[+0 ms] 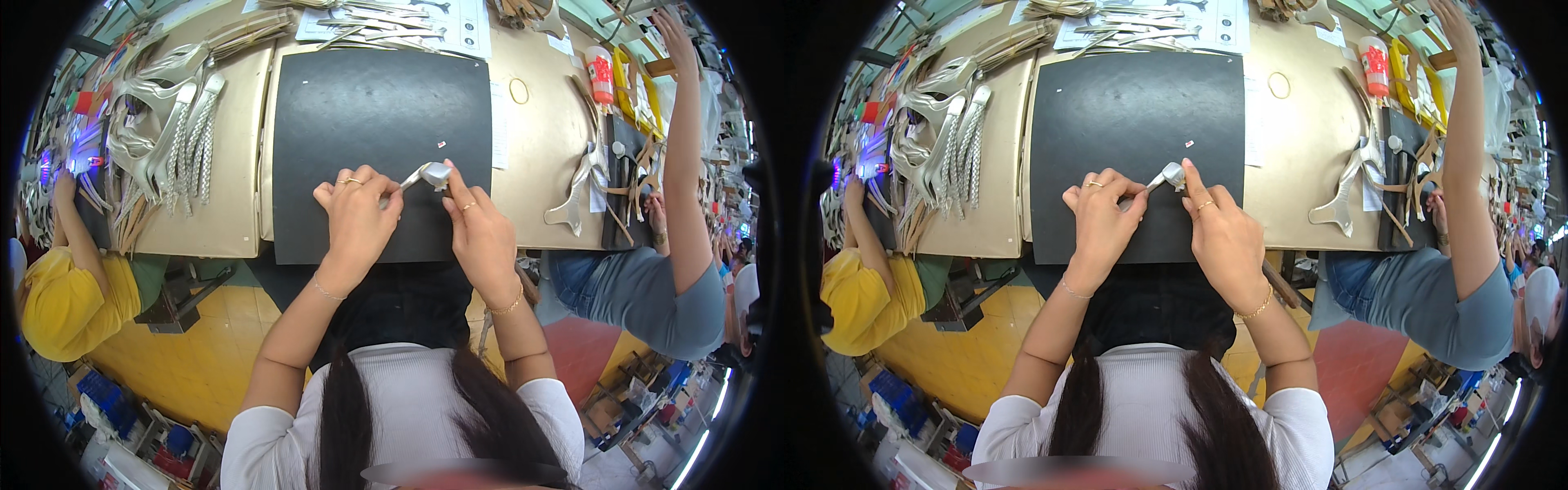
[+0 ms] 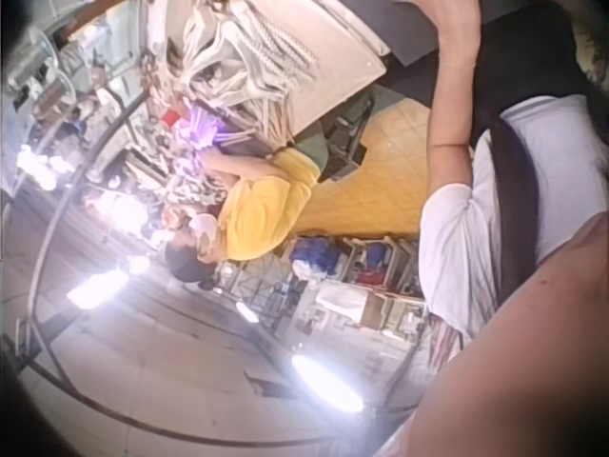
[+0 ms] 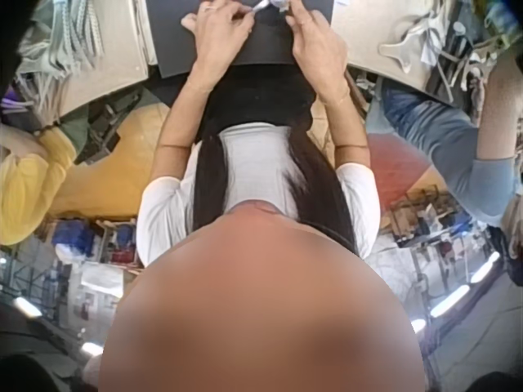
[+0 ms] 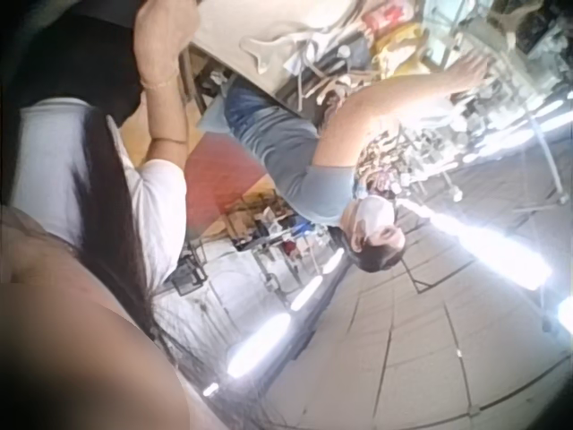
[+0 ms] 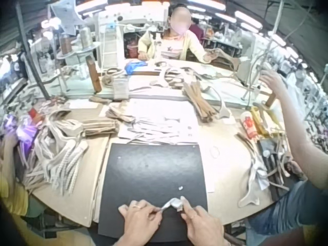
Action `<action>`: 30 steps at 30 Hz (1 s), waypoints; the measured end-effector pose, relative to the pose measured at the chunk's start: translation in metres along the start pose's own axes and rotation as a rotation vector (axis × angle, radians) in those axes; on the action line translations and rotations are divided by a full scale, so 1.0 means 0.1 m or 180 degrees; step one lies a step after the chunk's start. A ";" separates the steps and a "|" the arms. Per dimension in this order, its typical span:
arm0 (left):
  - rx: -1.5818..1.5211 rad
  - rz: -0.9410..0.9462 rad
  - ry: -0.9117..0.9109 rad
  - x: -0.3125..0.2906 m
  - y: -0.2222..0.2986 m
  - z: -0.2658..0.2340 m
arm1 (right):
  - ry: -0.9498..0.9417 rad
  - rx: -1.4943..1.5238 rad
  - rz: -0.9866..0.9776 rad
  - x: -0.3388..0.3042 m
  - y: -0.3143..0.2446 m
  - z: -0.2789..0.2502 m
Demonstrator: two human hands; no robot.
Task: The person repeatedly inserts thin beige strips into a small white plastic fixture, then removes them and repeats the insertion. They occasionally gather and bundle the strips with a rubber band and place them on the table. The workspace contains many similar fixtures and strips.
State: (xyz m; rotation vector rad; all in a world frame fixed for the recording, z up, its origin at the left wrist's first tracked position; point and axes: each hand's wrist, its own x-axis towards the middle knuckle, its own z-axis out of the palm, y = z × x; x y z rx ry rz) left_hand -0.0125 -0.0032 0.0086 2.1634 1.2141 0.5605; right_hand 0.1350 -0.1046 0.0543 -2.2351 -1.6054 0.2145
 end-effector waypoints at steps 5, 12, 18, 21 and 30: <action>0.0026 0.0021 0.0031 -0.01 0.01 0.01 | -0.0058 0.0263 -0.0188 -0.01 -0.08 0.00; 0.0039 0.0072 0.0099 -0.02 0.00 0.03 | 0.0233 0.0444 -0.0178 0.02 -0.07 0.00; 0.0097 0.0223 0.0184 0.00 -0.02 0.04 | -0.0149 -0.0223 -0.0282 0.07 -0.07 0.02; 0.0071 0.0215 0.0181 -0.02 -0.02 0.05 | 0.0427 0.0584 -0.0117 0.04 -0.05 0.04; -0.0073 0.0126 0.0170 -0.10 -0.07 -0.04 | -0.0131 -0.0089 -0.0206 0.04 0.01 0.09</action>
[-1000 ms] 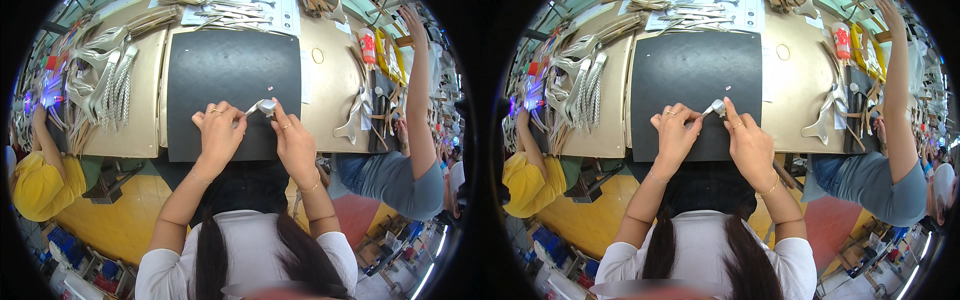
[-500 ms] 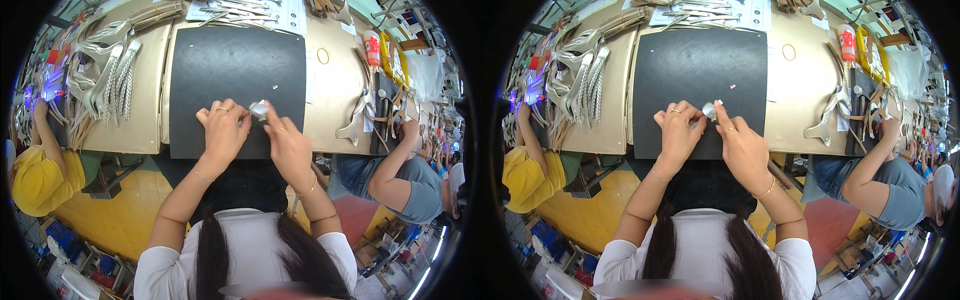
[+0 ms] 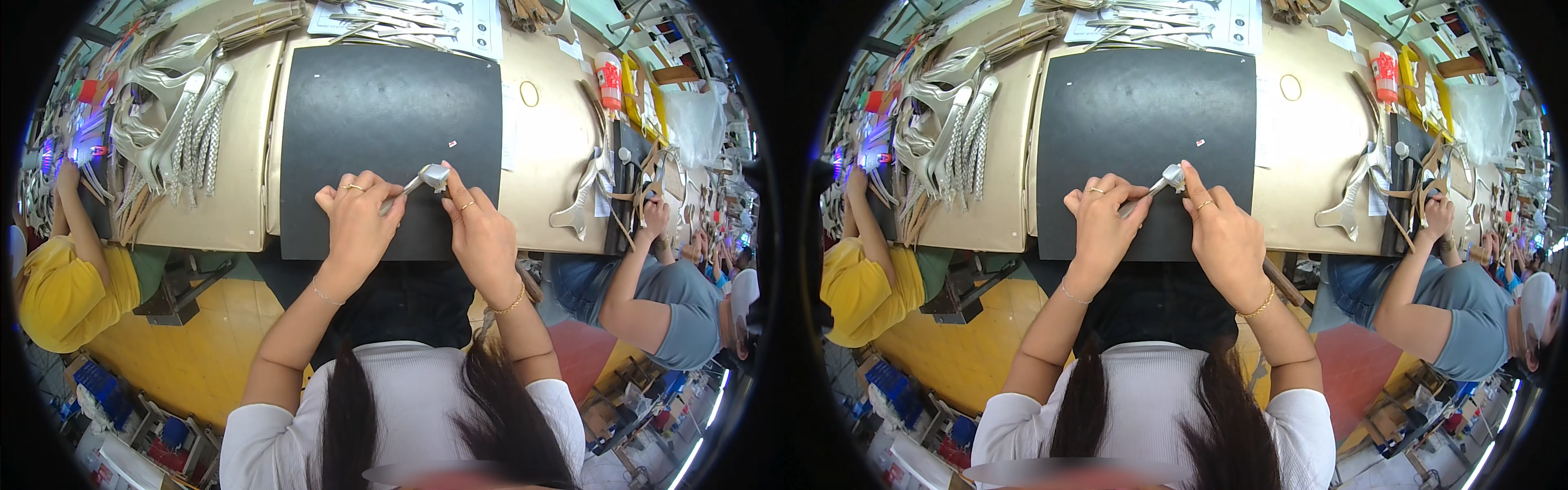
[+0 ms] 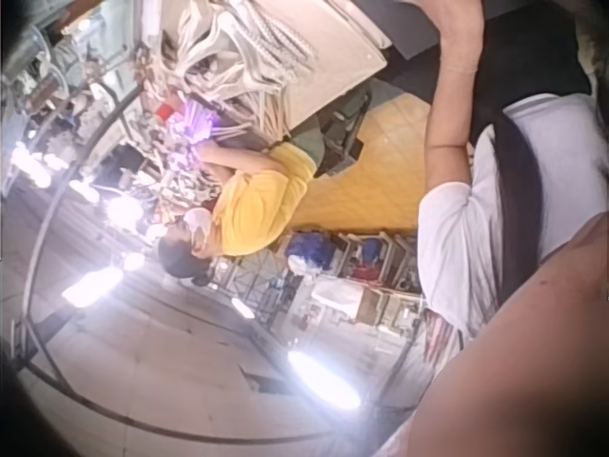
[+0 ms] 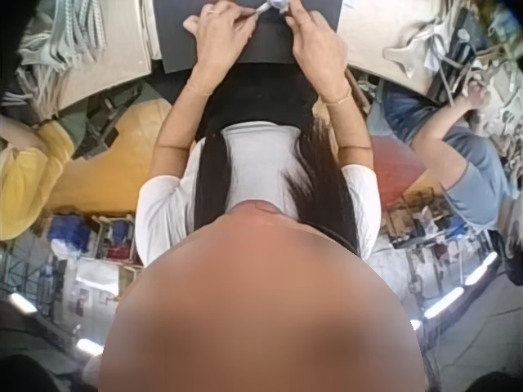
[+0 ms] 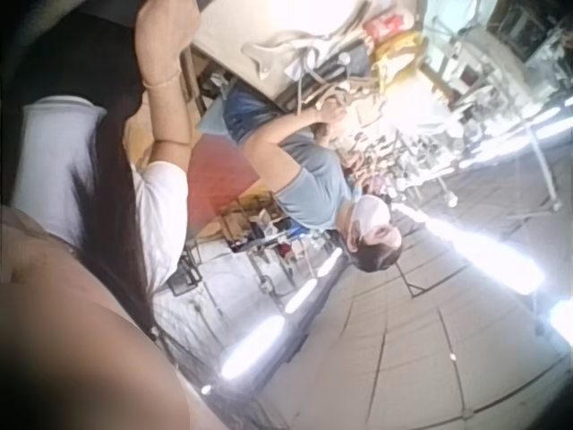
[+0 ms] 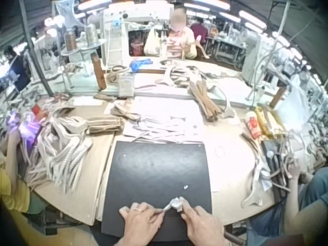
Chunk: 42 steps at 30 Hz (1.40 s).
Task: The person repeatedly inserts thin beige strips into a small white plastic fixture, then removes them and repeats the insertion. They occasionally gather and bundle the strips with a rubber band and place them on the table. The workspace contains many similar fixtures and strips.
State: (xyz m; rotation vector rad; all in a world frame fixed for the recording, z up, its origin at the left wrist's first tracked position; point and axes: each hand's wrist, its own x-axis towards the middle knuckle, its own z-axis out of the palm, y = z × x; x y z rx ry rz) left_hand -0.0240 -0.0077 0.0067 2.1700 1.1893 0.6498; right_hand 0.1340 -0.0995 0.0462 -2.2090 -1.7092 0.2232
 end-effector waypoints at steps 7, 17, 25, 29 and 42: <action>0.0050 -0.0075 -0.0075 -0.01 0.03 0.00 | 0.0232 0.0560 -0.0102 -0.05 -0.13 -0.06; 0.0195 0.0099 -0.0027 -0.04 -0.02 0.04 | 0.0223 0.0496 -0.0203 -0.05 -0.12 -0.02; 0.0077 0.0044 0.0120 -0.14 -0.06 -0.04 | -0.0146 0.0158 -0.0177 -0.05 -0.07 0.05; 0.0032 -0.0069 0.0053 -0.12 -0.04 -0.03 | -0.0042 0.0037 -0.0123 -0.02 -0.06 -0.02; 0.0072 -0.0063 0.0112 -0.12 -0.03 -0.01 | 0.0453 0.0593 -0.0315 -0.04 -0.13 -0.06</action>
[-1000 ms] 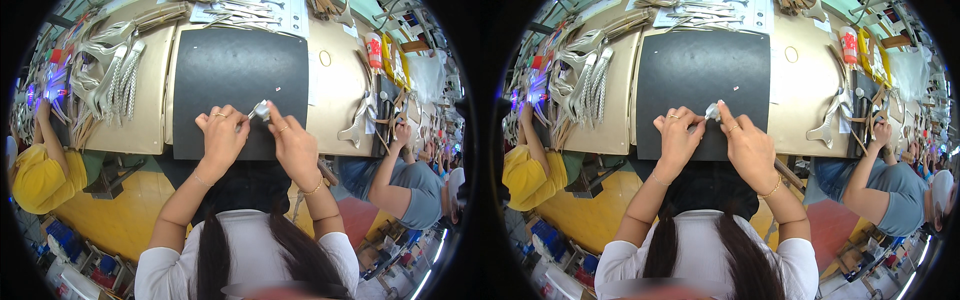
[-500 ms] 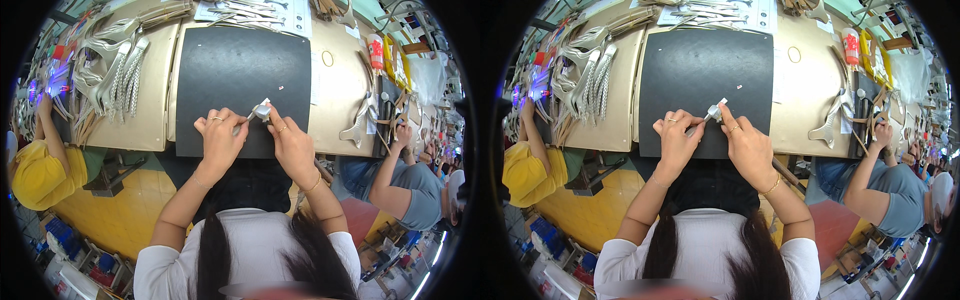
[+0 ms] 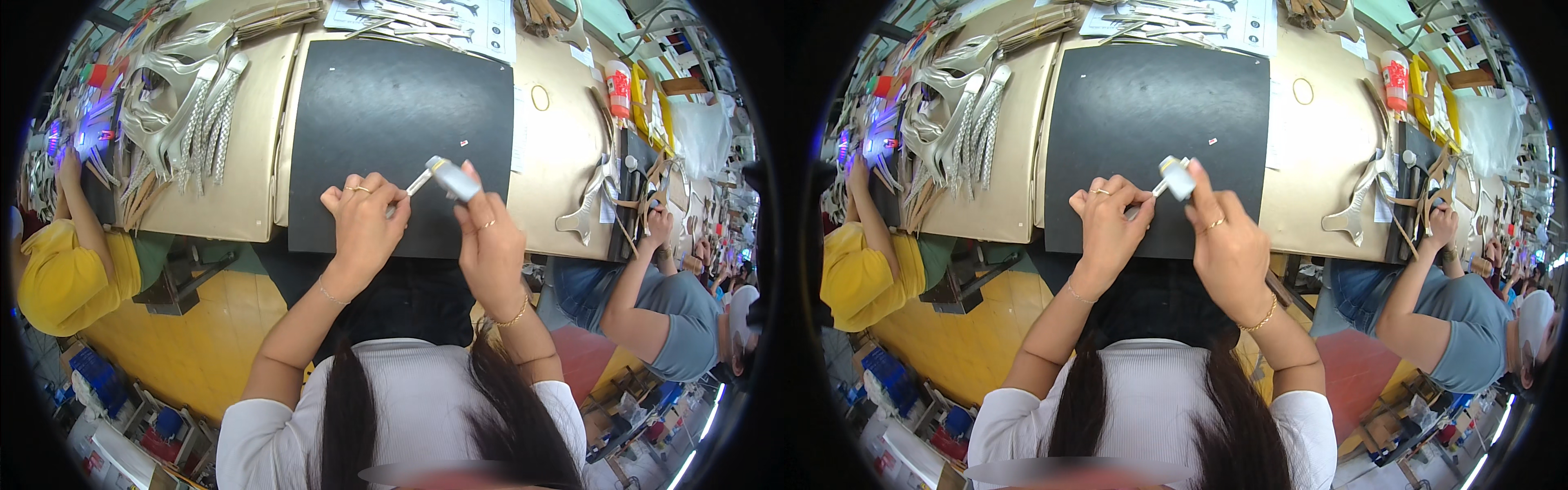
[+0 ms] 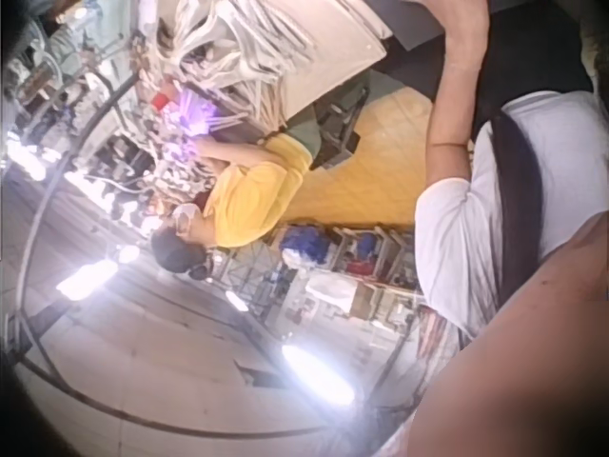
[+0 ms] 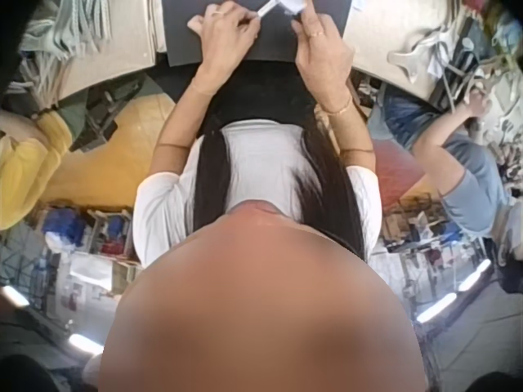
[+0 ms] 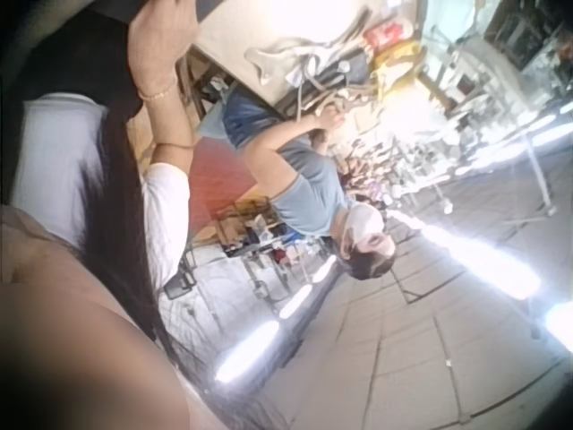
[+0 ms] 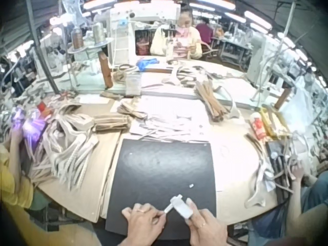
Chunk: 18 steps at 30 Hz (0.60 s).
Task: The person repeatedly inserts thin beige strips into a small white plastic fixture, then removes them and repeats the insertion. They occasionally gather and bundle the strips with a rubber band and place them on the table. The workspace contains many similar fixtures and strips.
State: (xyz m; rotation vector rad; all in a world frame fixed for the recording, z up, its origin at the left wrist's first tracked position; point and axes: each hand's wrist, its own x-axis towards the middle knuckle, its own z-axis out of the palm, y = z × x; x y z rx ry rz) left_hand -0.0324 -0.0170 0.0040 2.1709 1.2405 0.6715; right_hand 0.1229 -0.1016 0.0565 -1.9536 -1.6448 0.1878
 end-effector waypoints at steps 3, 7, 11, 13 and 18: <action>0.0055 0.0040 -0.0031 0.00 -0.01 -0.01 | -0.0409 -0.0268 -0.0085 -0.01 -0.02 0.02; 0.0065 0.0101 -0.0022 0.00 0.00 0.00 | -0.0162 -0.0331 0.0090 0.04 0.08 0.04; 0.0059 0.0106 0.0003 0.01 -0.01 0.00 | -0.0055 -0.0155 0.0062 0.04 0.14 0.05; 0.0089 0.0099 -0.0072 0.01 -0.01 -0.01 | -0.0547 -0.0315 0.0035 0.04 0.16 0.04; 0.0056 0.0196 0.0021 0.03 -0.01 0.01 | 0.0298 0.0114 0.0166 0.08 0.18 0.02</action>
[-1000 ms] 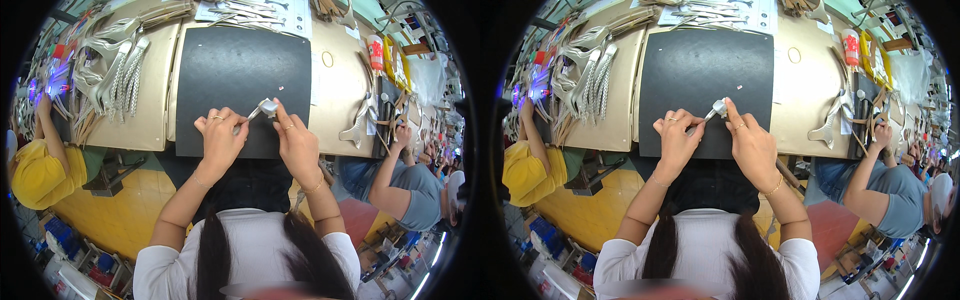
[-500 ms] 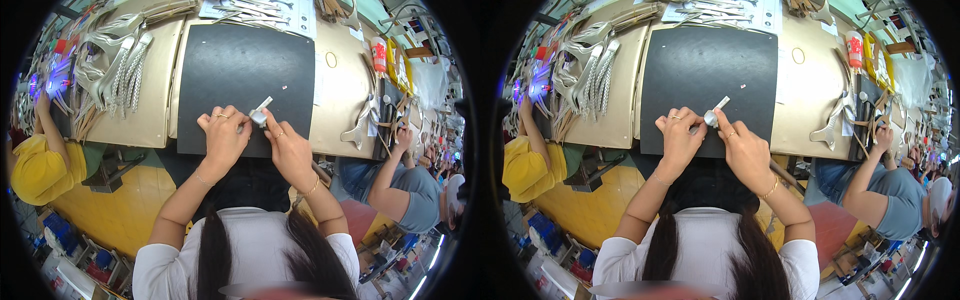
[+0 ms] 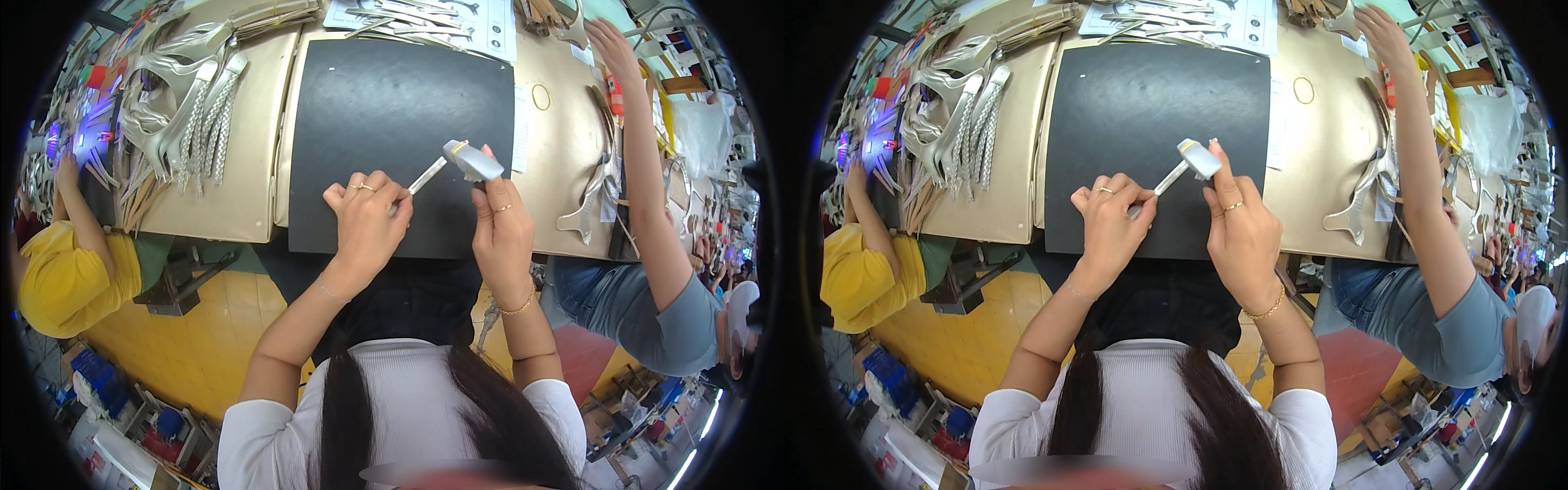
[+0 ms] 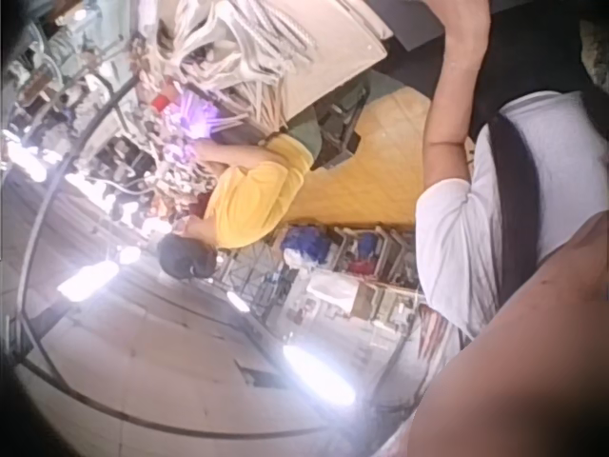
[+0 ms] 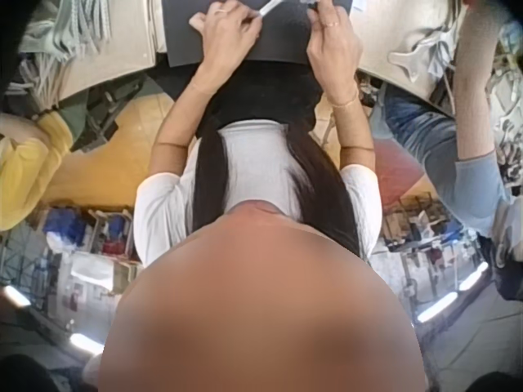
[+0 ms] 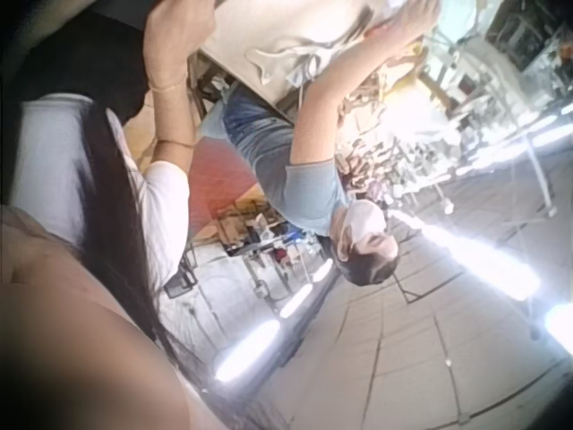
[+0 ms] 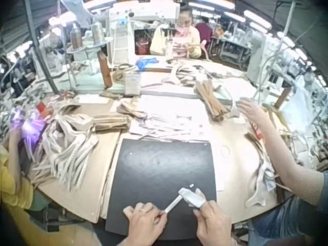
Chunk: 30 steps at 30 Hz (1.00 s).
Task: The person repeatedly inserts thin beige strips into a small white plastic fixture, then removes them and repeats the insertion. They occasionally gather and bundle the strips with a rubber band and place them on the table. The workspace contains many similar fixtures and strips.
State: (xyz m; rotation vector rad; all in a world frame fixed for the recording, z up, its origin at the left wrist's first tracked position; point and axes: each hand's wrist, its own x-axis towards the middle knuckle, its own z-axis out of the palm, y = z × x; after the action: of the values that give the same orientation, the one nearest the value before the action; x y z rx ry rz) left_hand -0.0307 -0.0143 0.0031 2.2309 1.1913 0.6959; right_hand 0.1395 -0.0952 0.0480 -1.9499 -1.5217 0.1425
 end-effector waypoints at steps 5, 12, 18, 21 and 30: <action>-0.0058 0.0084 -0.0006 0.11 0.03 0.07 | -0.0584 -0.0403 -0.0041 0.06 0.02 -0.01; 0.0024 0.0144 -0.0027 0.23 0.05 0.17 | -0.0647 -0.0591 0.0013 -0.01 -0.05 0.06; -0.0030 -0.0029 -0.0041 0.11 0.03 0.06 | -0.0910 -0.0616 0.0282 -0.04 -0.08 0.07; -0.0101 -0.0130 -0.0006 0.12 0.03 0.08 | -0.0922 -0.0607 0.0303 -0.02 -0.08 0.06; -0.0091 -0.0262 -0.0149 0.14 0.06 0.07 | -0.0370 -0.0139 0.0053 -0.04 -0.11 0.02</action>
State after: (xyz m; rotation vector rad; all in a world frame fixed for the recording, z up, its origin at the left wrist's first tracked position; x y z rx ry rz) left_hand -0.0154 -0.0064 0.0050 2.1500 1.2351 0.6210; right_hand 0.1283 -0.0964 0.0515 -2.0198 -1.5953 0.2353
